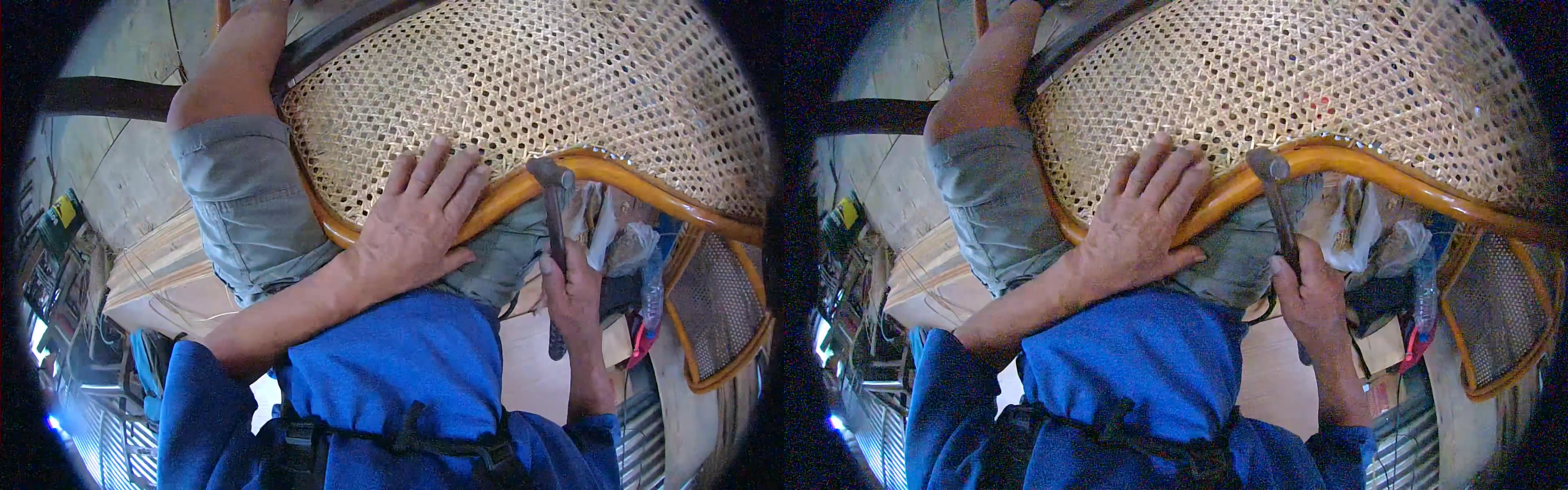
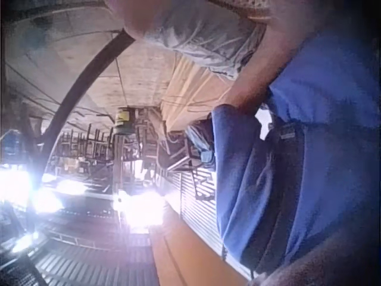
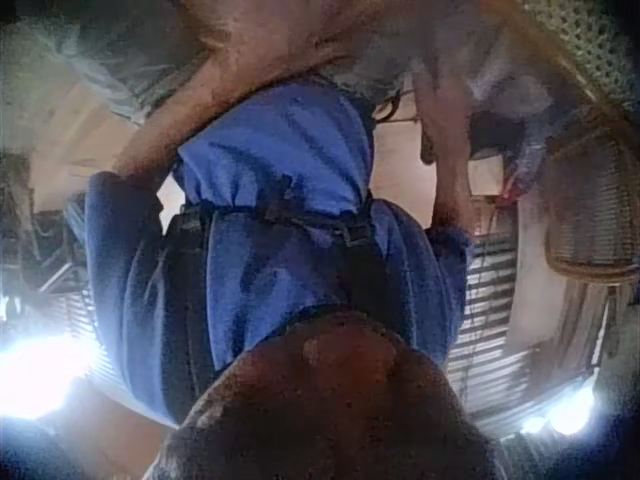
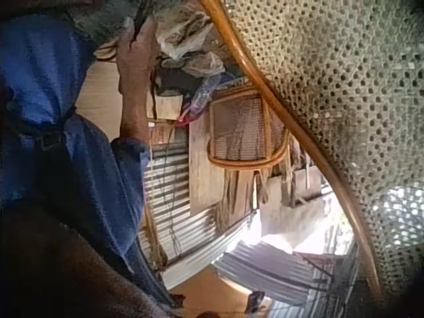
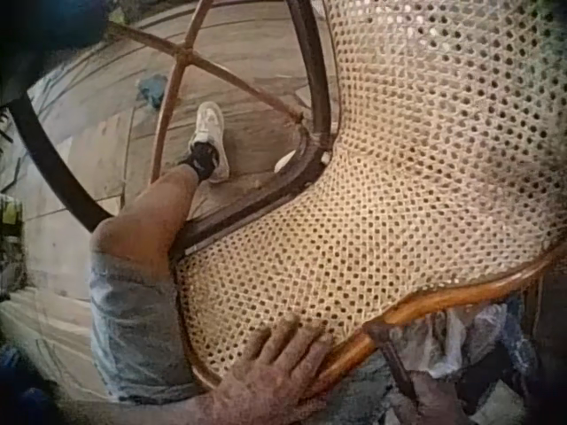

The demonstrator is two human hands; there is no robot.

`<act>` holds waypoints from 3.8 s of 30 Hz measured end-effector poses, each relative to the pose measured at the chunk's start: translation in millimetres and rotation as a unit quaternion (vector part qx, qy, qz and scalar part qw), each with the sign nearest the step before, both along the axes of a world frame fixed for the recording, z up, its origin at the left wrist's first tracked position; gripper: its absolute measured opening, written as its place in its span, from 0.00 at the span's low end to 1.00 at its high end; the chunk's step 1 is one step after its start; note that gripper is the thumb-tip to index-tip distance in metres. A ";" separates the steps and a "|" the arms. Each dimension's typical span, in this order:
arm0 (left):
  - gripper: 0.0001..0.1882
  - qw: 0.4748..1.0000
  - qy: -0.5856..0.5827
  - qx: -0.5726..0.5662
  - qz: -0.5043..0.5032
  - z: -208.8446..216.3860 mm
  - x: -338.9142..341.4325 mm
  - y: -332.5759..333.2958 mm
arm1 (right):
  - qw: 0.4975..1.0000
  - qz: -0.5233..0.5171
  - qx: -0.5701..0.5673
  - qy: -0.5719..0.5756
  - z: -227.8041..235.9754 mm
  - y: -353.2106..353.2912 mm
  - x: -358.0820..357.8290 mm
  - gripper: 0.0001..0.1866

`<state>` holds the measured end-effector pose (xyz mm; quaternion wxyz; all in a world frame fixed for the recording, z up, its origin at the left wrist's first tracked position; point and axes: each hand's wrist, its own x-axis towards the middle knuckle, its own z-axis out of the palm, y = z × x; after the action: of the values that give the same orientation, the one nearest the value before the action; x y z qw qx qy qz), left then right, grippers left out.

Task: The person is weaving a cane seat for a wooden chair. They insert thin strips of cane into the frame's grooves and use a hammer to tap them securely into place. The process involves pulling the cane taut and repeating the insertion and hammering steps along the edge of the seat.

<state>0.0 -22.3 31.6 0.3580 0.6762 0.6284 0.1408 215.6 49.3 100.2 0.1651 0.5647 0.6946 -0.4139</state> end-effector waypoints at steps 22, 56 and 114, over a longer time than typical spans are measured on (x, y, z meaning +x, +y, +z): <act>0.38 1.000 -0.001 0.009 0.010 -8.2 5.9 -1.7 | 0.999 -0.011 0.039 0.025 3.3 -12.5 6.9 0.13; 0.40 0.999 -0.033 0.011 0.015 -1.0 4.5 9.1 | 0.997 -0.063 -0.027 0.018 -19.4 -5.9 10.3 0.15; 0.35 0.998 -0.035 0.045 0.000 3.3 -8.4 -17.0 | 0.992 -0.064 -0.007 0.105 -3.6 -30.0 -1.3 0.15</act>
<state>-8.4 -39.3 34.9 0.3489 0.6861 0.6087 0.1923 214.3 19.3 96.6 0.0684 0.5606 0.6675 -0.4853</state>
